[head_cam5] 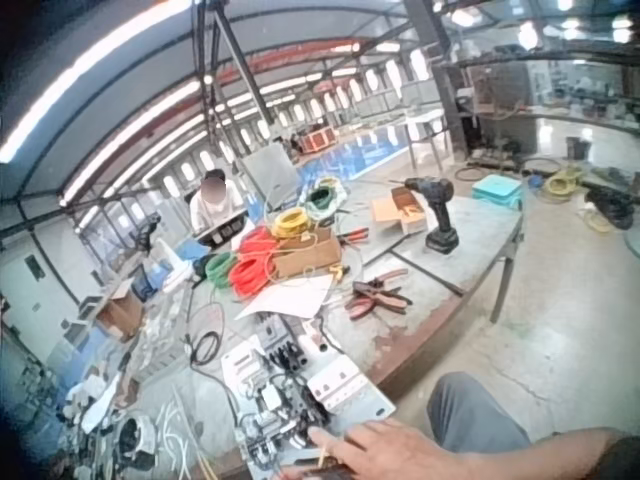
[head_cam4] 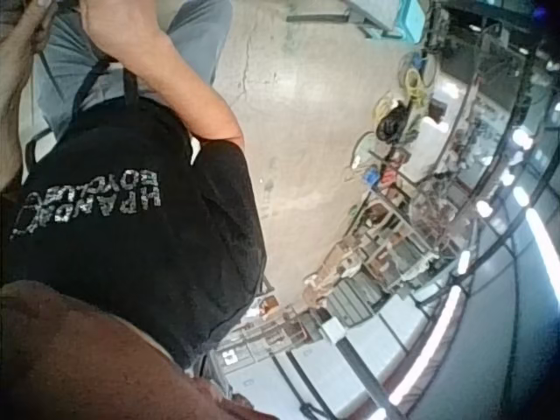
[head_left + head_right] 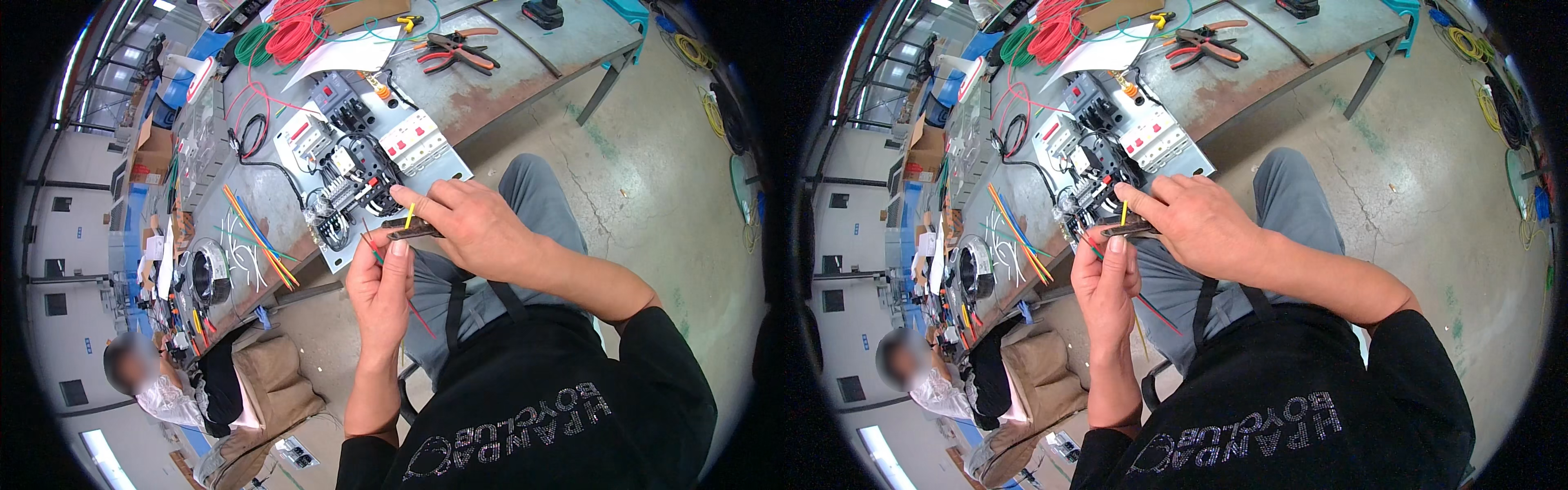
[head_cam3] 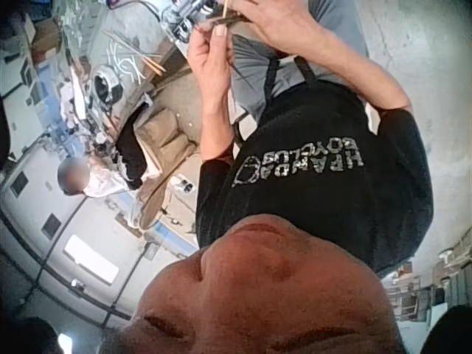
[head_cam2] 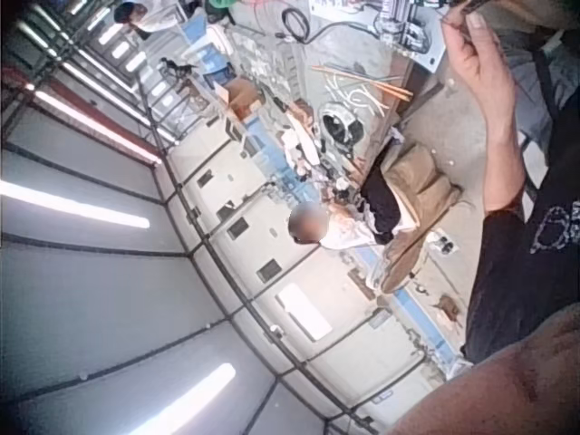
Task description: The person strips insulation from red, yellow, and green wires using pliers and inserts them into terminals on an electrical panel. The person uses a screwdriver to tighten the terminal screws and secures the wires in place.
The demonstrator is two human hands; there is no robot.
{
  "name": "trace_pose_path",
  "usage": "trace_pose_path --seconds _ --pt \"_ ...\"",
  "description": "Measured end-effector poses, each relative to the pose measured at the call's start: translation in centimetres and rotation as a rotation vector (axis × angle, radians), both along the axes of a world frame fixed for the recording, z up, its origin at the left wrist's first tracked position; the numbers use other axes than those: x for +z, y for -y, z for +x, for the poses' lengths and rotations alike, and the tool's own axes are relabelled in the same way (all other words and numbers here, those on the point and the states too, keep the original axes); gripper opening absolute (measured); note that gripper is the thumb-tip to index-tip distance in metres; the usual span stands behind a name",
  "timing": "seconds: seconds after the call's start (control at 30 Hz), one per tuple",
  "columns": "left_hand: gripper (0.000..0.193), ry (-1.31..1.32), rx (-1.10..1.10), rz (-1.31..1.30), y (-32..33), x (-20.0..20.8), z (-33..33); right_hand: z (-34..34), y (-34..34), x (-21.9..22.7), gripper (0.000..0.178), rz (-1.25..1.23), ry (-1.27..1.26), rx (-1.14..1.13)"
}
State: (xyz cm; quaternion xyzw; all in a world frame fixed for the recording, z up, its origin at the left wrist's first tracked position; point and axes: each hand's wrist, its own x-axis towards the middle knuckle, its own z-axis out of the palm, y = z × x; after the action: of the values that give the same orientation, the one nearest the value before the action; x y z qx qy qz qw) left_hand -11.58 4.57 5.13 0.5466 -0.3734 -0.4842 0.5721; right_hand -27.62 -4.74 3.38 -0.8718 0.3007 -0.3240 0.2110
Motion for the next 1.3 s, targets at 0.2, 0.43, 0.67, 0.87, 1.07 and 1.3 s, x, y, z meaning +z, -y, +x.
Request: trace_pose_path --seconds 0.2,0.43,0.67,0.87,1.07,1.3 --pt "0.014 -0.002 0.005 0.015 0.0 0.2 -0.2 0.1 0.1 -0.5 0.051 0.005 0.025 0.003" --pt "0.012 -0.023 -0.002 0.041 -0.1 0.2 0.0 0.0 0.3 -0.8 0.049 0.004 0.008 -0.003" --pt "0.011 -0.042 -0.007 0.049 0.0 0.1 -0.1 0.2 0.3 -1.3 0.053 -0.075 0.028 -0.024" --pt "0.011 -0.037 -0.012 0.046 0.0 0.1 0.0 0.0 0.0 -0.2 0.064 -0.127 -0.077 -0.055" --pt "0.011 -0.034 0.012 0.062 -0.1 0.1 -0.1 0.3 -0.1 -0.9 0.059 -0.121 -0.079 -0.063" --pt "0.010 -0.066 -0.003 0.059 -0.1 0.2 0.0 0.2 -0.1 -0.6 0.068 -0.128 -0.089 -0.060"
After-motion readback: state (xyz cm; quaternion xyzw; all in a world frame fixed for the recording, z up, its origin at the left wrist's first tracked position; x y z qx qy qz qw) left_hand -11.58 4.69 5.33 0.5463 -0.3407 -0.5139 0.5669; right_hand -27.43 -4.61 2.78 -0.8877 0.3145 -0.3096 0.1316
